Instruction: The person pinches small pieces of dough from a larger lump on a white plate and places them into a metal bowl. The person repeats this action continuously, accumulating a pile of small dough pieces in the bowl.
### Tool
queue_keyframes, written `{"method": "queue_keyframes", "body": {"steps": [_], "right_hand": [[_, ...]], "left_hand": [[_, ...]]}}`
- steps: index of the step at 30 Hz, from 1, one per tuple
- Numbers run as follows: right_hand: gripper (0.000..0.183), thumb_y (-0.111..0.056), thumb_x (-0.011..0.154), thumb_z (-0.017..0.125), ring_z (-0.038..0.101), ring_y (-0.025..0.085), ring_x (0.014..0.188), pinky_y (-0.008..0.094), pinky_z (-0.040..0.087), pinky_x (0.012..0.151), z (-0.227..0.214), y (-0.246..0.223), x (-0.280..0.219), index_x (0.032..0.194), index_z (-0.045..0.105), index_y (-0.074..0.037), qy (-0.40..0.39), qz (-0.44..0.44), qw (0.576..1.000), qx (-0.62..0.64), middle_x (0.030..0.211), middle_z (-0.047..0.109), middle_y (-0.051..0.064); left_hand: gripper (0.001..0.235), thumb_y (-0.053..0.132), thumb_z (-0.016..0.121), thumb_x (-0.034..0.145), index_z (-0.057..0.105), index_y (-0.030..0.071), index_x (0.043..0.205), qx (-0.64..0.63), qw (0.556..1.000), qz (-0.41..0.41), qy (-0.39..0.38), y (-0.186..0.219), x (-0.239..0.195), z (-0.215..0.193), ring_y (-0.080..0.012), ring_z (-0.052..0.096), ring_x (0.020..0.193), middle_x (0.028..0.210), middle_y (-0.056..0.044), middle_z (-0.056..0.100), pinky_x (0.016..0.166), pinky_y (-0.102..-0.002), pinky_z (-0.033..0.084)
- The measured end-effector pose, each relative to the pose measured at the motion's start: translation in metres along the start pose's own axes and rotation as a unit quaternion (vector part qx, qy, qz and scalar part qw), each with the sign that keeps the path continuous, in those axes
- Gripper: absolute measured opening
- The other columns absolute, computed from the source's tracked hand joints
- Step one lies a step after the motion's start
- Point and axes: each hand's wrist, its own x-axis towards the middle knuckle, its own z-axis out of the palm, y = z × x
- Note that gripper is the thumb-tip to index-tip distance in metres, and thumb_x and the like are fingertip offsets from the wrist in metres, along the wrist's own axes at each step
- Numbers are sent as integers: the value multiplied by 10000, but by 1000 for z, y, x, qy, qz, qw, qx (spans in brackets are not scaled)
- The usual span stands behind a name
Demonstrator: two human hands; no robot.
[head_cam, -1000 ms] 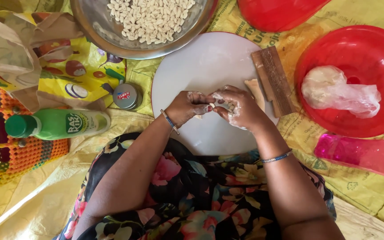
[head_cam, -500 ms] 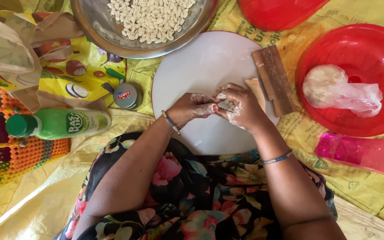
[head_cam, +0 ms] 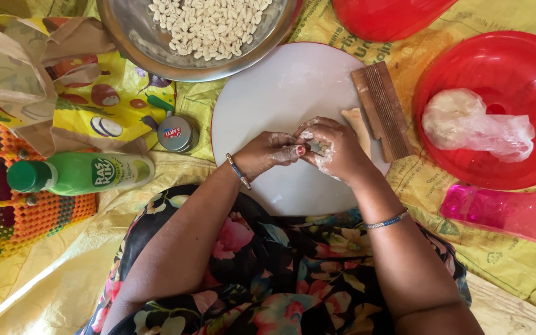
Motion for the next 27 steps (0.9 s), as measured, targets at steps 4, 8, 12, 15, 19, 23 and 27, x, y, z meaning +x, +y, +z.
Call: {"method": "queue_keyframes", "body": {"steps": [4,8,12,15,19,23,27], "right_hand": [[289,-90,783,853,707,240,947,346,572,849,1,1,0,1039,720,-60,-6,1,1000,13,1010,725,73],[282,-124,806,872,720,227,943,334,584,849,-1,14,-2,1048,735,-82,6,13,1000,15,1016,738,66],[204,-153,889,821,717,240,972,337,588,875,-20,39,-12,1070,741,-105,8,126,991,-49,1084,736,70],[215,-165,871,827,683,276,997,390,565,868,-31,52,-18,1051,737,-89,21,145,974,-170,1079,720,92],[151,-142,799,821,631,288,1043,449,520,909,-20,60,-22,945,783,-129,-7,121,943,-309,1044,733,71],[90,-146,819,821,634,227,1073,505,445,961,-14,59,-23,876,766,-103,-19,141,931,-335,936,750,19],[163,-76,830,773,656,266,1028,450,519,900,-13,61,-30,987,769,-121,67,94,962,-248,979,740,42]], "left_hand": [[558,470,735,888,692,39,1240,-6,1000,0,9,0,1,-1,-145,678,1011,1108,-53,742,913,-303,557],[483,445,672,934,674,76,1244,-48,999,-14,17,0,1,0,-160,672,981,1128,-38,735,898,-307,567],[365,307,687,899,710,98,1197,327,937,33,118,9,-5,3,-238,676,1053,1190,-65,712,920,-366,559],[368,262,793,806,712,134,1141,584,799,-8,142,14,-14,6,-347,592,1114,1237,-120,604,965,-432,509],[382,207,745,828,658,110,1187,643,758,-36,102,4,-11,14,-346,613,1139,1243,-131,607,954,-462,525],[254,106,650,903,669,67,1153,690,717,-58,80,-11,0,14,-343,649,1144,1241,-163,649,957,-456,544],[277,170,663,909,680,29,1147,572,815,-29,87,-25,12,3,-348,673,1103,1182,-203,698,983,-422,527]]}}
